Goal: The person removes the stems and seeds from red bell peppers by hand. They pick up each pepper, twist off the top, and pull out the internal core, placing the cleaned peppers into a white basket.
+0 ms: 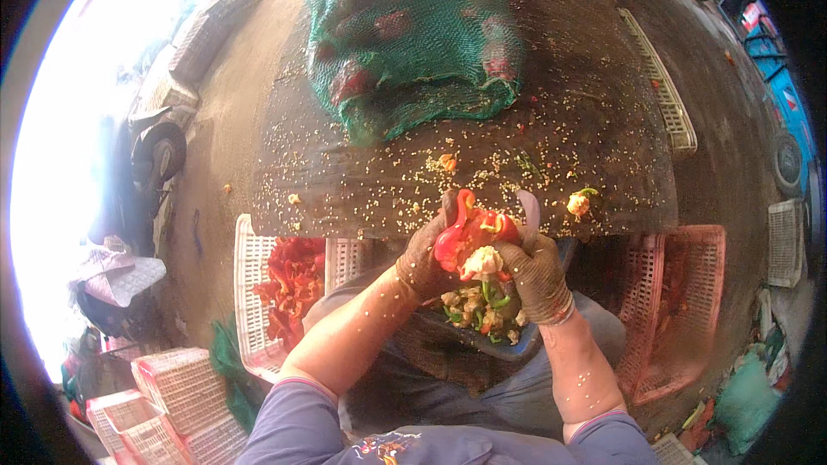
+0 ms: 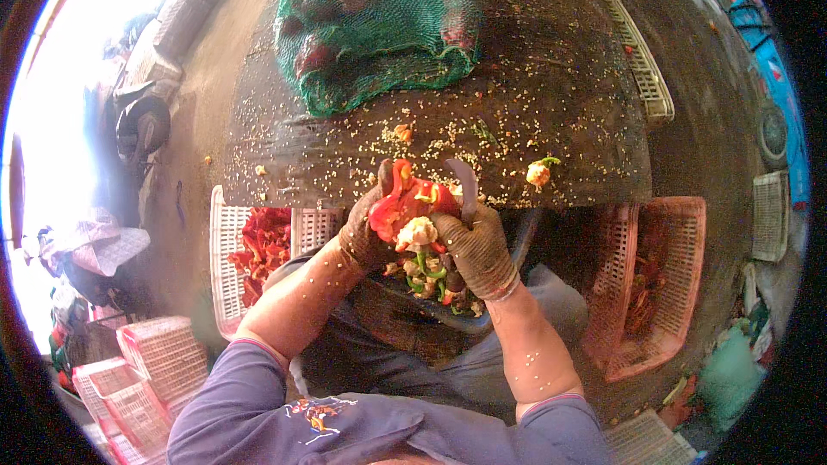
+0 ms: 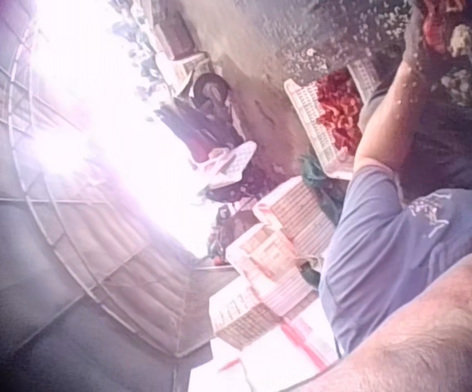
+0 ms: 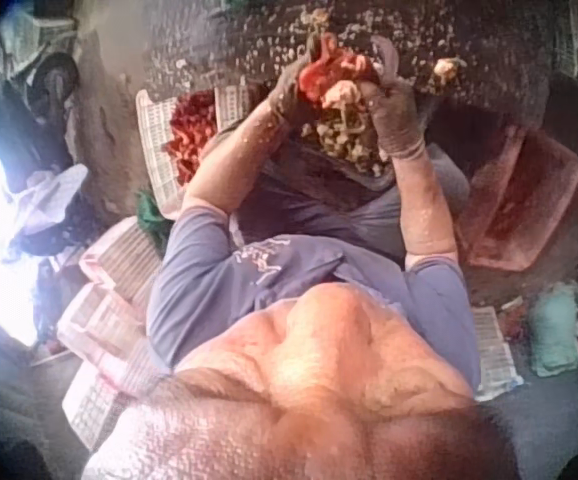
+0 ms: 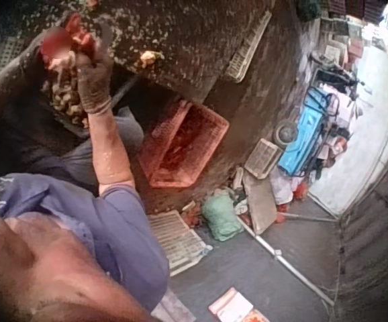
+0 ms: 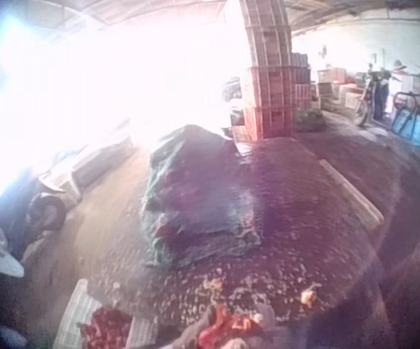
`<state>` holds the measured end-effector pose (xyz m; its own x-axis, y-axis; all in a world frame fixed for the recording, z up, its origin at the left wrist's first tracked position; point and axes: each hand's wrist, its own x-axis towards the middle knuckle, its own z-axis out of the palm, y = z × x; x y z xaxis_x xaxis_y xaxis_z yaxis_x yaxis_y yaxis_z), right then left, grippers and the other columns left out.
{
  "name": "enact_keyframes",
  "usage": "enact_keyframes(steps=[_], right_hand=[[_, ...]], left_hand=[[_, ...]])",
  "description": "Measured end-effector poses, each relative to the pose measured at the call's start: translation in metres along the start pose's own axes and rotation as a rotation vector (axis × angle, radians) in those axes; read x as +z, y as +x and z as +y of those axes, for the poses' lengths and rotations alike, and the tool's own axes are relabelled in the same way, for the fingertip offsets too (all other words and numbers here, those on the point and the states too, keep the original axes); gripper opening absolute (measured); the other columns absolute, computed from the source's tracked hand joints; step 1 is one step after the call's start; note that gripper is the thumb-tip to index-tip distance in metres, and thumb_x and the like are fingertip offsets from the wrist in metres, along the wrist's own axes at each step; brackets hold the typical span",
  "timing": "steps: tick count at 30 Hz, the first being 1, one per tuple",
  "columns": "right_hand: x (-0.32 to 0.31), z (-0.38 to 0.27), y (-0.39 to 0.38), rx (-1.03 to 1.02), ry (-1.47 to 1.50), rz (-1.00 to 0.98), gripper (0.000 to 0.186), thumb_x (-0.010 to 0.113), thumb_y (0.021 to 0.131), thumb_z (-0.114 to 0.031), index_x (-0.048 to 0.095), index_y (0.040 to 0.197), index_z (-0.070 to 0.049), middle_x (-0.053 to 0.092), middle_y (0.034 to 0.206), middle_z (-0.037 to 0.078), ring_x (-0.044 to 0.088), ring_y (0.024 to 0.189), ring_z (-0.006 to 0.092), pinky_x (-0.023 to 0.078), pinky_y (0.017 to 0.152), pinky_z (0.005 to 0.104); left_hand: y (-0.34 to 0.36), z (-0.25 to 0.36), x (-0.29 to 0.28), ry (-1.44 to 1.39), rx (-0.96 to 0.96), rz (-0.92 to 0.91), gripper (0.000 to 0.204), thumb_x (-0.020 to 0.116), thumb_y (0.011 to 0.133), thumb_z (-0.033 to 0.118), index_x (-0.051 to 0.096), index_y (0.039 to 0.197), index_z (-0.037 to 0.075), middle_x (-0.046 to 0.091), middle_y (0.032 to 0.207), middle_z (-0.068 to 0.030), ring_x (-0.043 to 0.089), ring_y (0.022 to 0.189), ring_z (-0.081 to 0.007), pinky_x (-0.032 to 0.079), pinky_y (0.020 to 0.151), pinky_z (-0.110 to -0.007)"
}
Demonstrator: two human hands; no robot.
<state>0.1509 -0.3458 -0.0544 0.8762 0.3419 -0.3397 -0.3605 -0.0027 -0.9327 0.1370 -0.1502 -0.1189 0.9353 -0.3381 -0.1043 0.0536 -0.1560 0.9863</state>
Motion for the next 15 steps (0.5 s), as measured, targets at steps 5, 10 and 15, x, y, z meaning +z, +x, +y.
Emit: enact_keyframes(steps=[5, 10, 15], right_hand=[[0.003, 0.011, 0.007, 0.026, 0.009, 0.102, 0.021, 0.068, 0.094, -0.018, 0.072, 0.100, 0.002, 0.066, 0.083, -0.002, 0.058, 0.076, 0.0078, 0.048, 0.070, 0.0287], [-0.006, 0.013, 0.006, -0.069, -0.026, 0.227, 0.026, 0.070, 0.091, -0.021, 0.071, 0.098, 0.004, 0.072, 0.084, 0.004, 0.064, 0.078, 0.0123, 0.051, 0.071, 0.0318], [-0.007, 0.031, 0.016, -0.134, -0.184, 0.260, 0.027, 0.071, 0.089, -0.021, 0.071, 0.099, 0.004, 0.073, 0.081, 0.015, 0.069, 0.080, 0.0167, 0.054, 0.074, 0.0352]], left_hand=[[0.015, 0.004, -0.023, 0.033, -0.003, 0.445, 0.037, 0.050, 0.106, 0.037, 0.062, 0.119, 0.004, 0.066, 0.106, -0.0075, 0.060, 0.101, -0.0188, 0.047, 0.096, -0.039], [-0.013, 0.073, -0.032, 0.641, 0.446, 0.555, 0.028, 0.070, 0.089, 0.006, 0.063, 0.117, 0.004, 0.067, 0.107, -0.0138, 0.066, 0.091, -0.0238, 0.055, 0.078, -0.033], [-0.022, 0.058, 0.010, 0.901, 0.337, 0.168, 0.054, 0.077, 0.081, 0.019, 0.060, 0.131, 0.012, 0.061, 0.125, -0.0188, 0.066, 0.101, -0.0385, 0.058, 0.084, -0.043]])
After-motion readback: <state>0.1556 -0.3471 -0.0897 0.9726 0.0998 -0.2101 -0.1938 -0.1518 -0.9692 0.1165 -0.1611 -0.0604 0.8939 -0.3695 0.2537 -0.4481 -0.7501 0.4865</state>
